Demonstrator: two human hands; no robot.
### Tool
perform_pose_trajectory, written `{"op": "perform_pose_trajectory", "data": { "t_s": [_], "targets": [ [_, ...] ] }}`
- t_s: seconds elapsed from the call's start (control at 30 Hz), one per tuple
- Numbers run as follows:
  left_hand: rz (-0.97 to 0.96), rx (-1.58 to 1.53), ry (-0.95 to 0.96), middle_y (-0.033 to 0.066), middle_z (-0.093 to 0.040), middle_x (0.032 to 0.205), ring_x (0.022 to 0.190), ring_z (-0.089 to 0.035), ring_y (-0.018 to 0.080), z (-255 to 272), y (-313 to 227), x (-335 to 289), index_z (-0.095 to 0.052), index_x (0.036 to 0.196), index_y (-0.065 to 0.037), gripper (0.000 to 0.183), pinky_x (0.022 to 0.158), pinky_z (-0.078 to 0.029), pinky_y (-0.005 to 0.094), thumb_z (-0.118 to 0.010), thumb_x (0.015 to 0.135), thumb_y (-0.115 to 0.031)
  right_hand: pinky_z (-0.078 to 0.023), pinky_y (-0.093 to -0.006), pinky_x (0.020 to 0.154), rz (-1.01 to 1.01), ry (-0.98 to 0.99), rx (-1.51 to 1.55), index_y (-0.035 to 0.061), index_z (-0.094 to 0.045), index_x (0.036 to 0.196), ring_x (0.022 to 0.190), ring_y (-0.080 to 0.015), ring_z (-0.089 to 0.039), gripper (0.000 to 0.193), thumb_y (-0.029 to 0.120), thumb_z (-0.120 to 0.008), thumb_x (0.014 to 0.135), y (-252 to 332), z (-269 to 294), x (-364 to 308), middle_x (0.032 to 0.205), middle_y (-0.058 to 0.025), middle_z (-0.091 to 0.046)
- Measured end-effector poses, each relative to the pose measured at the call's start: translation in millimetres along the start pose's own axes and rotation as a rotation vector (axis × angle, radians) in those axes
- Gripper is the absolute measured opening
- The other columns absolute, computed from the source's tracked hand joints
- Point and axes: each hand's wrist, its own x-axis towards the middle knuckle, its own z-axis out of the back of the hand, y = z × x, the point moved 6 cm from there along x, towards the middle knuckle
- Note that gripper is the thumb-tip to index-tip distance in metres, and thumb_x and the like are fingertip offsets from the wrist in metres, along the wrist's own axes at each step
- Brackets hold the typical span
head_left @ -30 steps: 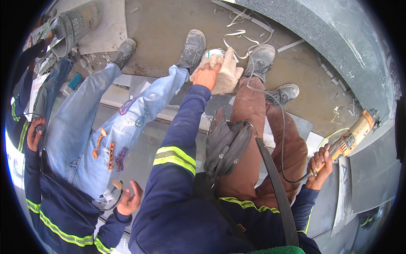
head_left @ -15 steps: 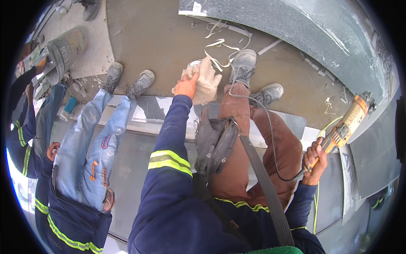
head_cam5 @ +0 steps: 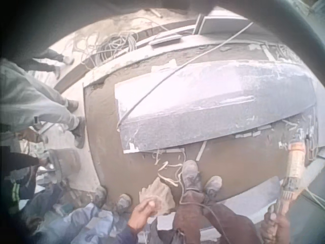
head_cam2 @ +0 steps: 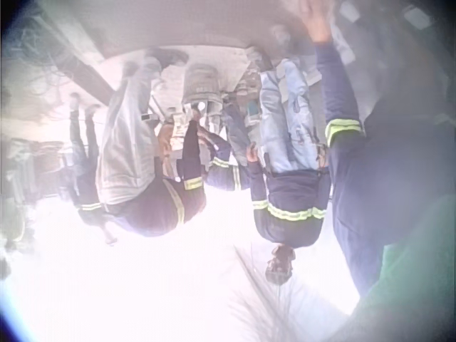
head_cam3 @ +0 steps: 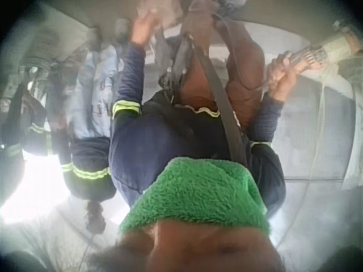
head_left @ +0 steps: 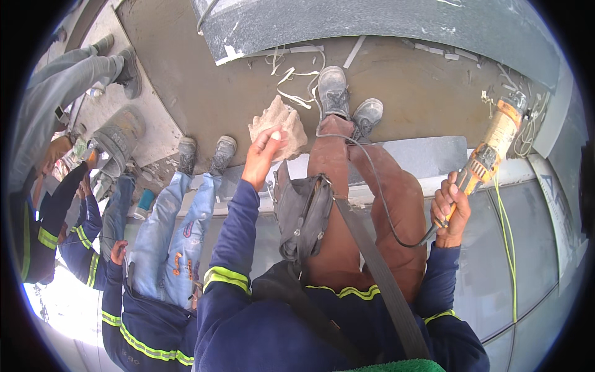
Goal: The person uses an angle grinder to cut a large stone slab on a construction site. The person holds the tool with both hands and guides it along the slab surface, producing dust and debris. Other workers are visible in the background.
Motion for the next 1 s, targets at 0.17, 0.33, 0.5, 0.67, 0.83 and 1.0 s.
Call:
{"op": "perform_pose_trajectory", "data": {
  "t_s": [0.17, 0.33, 0.5, 0.67, 0.83, 1.0],
  "targets": [
    [-0.282, 0.452, 0.551, 0.0146, -0.075, 0.114, 0.11, -0.07, 0.0275, -102.0, -107.8, -79.8, -0.076, 0.117, -0.004, 0.049, 0.097, -0.052, 0.0406, -0.054, 0.108, -0.047, -0.039, -0.0209, 0.038, 0.039, 0.024, 0.117, 0.0045, -0.048, 0.113, 0.05, -0.0047, -0.041, 0.018, 0.008, -0.059, 0.1, 21.5, 18.6, -14.8, 0.074, 0.0019, -0.042],
    [-0.378, 0.976, 0.594, 0.0224, -0.073, 0.086, 0.085, -0.07, 0.0398, -130.5, -165.9, -107.9, -0.079, 0.098, -0.004, 0.059, 0.082, -0.053, 0.046, -0.055, 0.103, -0.057, -0.038, -0.0199, 0.038, 0.188, 0.073, 0.216, 0.0057, -0.05, 0.11, 0.049, -0.0041, -0.04, 0.017, 0.008, -0.061, 0.097, 55.9, 37.9, -42.4, 0.074, 0.0019, -0.044],
    [-0.252, 1.203, 0.598, 0.0232, -0.074, 0.09, 0.088, -0.07, 0.0429, -132.0, -188.5, -123.0, -0.08, 0.099, -0.006, 0.065, 0.085, -0.054, 0.0481, -0.051, 0.101, -0.065, -0.037, -0.0194, 0.037, 0.401, -0.037, 0.198, 0.0053, -0.05, 0.11, 0.048, -0.0035, -0.04, 0.017, 0.009, -0.061, 0.098, 107.9, 55.8, -80.9, 0.073, 0.0023, -0.043],
    [-0.022, 1.319, 0.758, 0.0195, -0.078, 0.103, 0.102, -0.072, 0.0391, -94.3, -187.4, -105.7, -0.08, 0.113, -0.008, 0.062, 0.095, -0.054, 0.0446, -0.054, 0.101, -0.062, -0.038, -0.0193, 0.038, 0.493, -0.089, 0.234, 0.0035, -0.049, 0.111, 0.048, -0.0037, -0.041, 0.017, 0.008, -0.06, 0.098, 99.5, 46.9, -62.7, 0.073, 0.0023, -0.043],
    [0.154, 1.24, 0.757, 0.0159, -0.077, 0.094, 0.093, -0.072, 0.0294, -12.3, -219.8, -64.2, -0.08, 0.105, -0.005, 0.061, 0.089, -0.054, 0.0408, -0.06, 0.099, -0.062, -0.039, -0.0197, 0.038, 0.522, -0.049, 0.384, 0.0008, -0.047, 0.115, 0.049, -0.0045, -0.041, 0.019, 0.006, -0.057, 0.099, 63.3, 20.1, -40.0, 0.074, 0.0011, -0.043],
    [0.278, 1.049, 0.756, 0.0066, -0.074, 0.09, 0.09, -0.065, 0.0165, 83.7, -243.1, -20.4, -0.078, 0.103, 0.0, 0.055, 0.087, -0.052, 0.036, -0.067, 0.1, -0.054, -0.041, -0.0204, 0.038, 0.506, 0.003, 0.455, -0.0003, -0.045, 0.116, 0.049, -0.0053, -0.043, 0.02, 0.005, -0.056, 0.1, 12.4, -5.7, 8.4, 0.075, 0.0002, -0.043]
  ]
}}
